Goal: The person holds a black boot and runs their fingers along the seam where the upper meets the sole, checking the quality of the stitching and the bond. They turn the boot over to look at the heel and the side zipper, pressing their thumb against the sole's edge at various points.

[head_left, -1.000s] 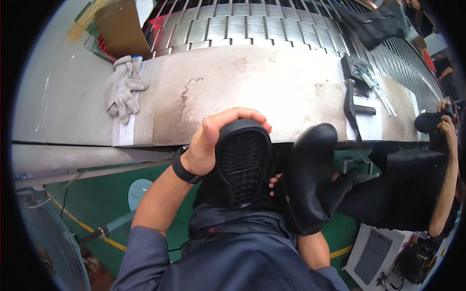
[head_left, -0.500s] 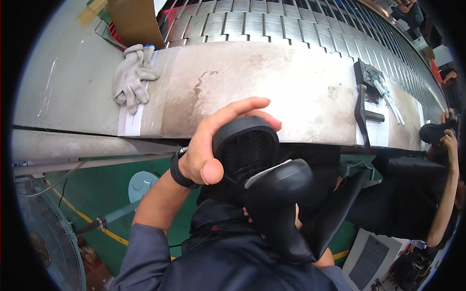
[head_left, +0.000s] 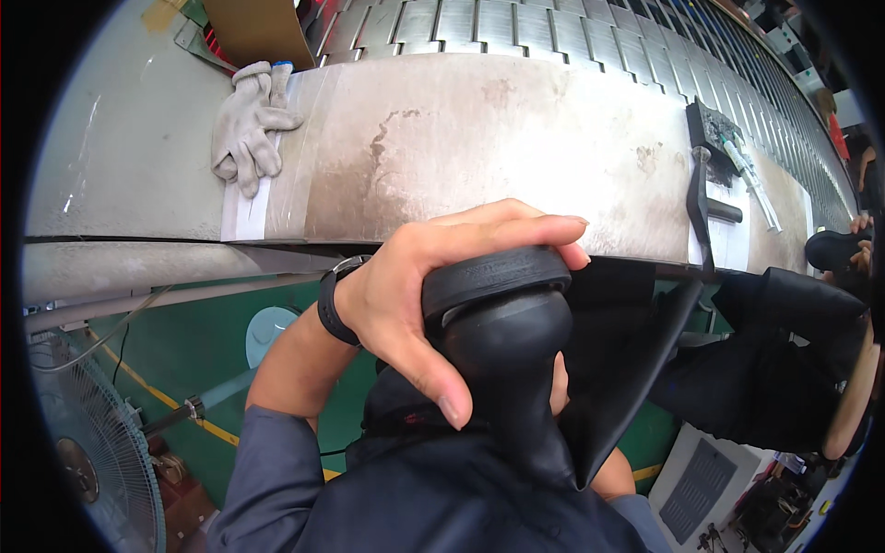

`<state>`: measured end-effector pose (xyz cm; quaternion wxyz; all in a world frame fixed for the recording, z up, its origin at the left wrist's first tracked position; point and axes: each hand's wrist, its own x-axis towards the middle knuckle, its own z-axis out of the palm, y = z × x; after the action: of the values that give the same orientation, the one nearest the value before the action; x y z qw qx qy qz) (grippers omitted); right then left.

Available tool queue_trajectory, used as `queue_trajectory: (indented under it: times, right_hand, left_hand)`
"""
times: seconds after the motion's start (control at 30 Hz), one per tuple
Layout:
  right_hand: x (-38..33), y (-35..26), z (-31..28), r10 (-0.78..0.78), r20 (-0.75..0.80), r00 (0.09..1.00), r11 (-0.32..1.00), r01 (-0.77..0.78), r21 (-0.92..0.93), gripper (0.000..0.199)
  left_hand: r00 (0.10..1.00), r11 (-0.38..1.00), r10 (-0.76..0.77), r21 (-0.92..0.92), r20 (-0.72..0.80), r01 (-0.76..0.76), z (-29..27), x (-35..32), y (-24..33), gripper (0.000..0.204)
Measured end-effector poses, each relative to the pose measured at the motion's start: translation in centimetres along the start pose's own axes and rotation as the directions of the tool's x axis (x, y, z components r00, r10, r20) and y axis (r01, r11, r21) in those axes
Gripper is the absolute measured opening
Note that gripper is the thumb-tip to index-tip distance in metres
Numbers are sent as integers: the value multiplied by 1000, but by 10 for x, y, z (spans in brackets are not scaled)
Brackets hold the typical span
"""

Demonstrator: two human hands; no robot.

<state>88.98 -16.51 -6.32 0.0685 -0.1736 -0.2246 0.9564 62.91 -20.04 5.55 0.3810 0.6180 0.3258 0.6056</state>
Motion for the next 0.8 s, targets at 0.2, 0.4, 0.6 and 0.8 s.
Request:
queue_trajectory:
  times: [0.2, 0.4, 0.6, 0.8]
  right_hand:
    - [-2, -3, 2, -37, -7, 999, 999, 37, -19, 74]
    - [-3, -8, 6, -69, -11, 998, 997, 69, -36, 72]
    - [-2, -12, 7, -97, -19, 995, 994, 96, -48, 70]
    - [9, -7, 12, -192, -25, 981, 977, 188, -98, 71]
  left_hand:
    - [999, 999, -34, -33, -4, 34, -1, -2, -2, 126]
    - [1000, 999, -25, 34, 13, 25, -1, 0, -2, 120]
    - [1000, 999, -25, 24, 4, 25, 1, 0, -5, 118]
    - [1000, 999, -8, 53, 19, 7, -2, 0, -9, 115]
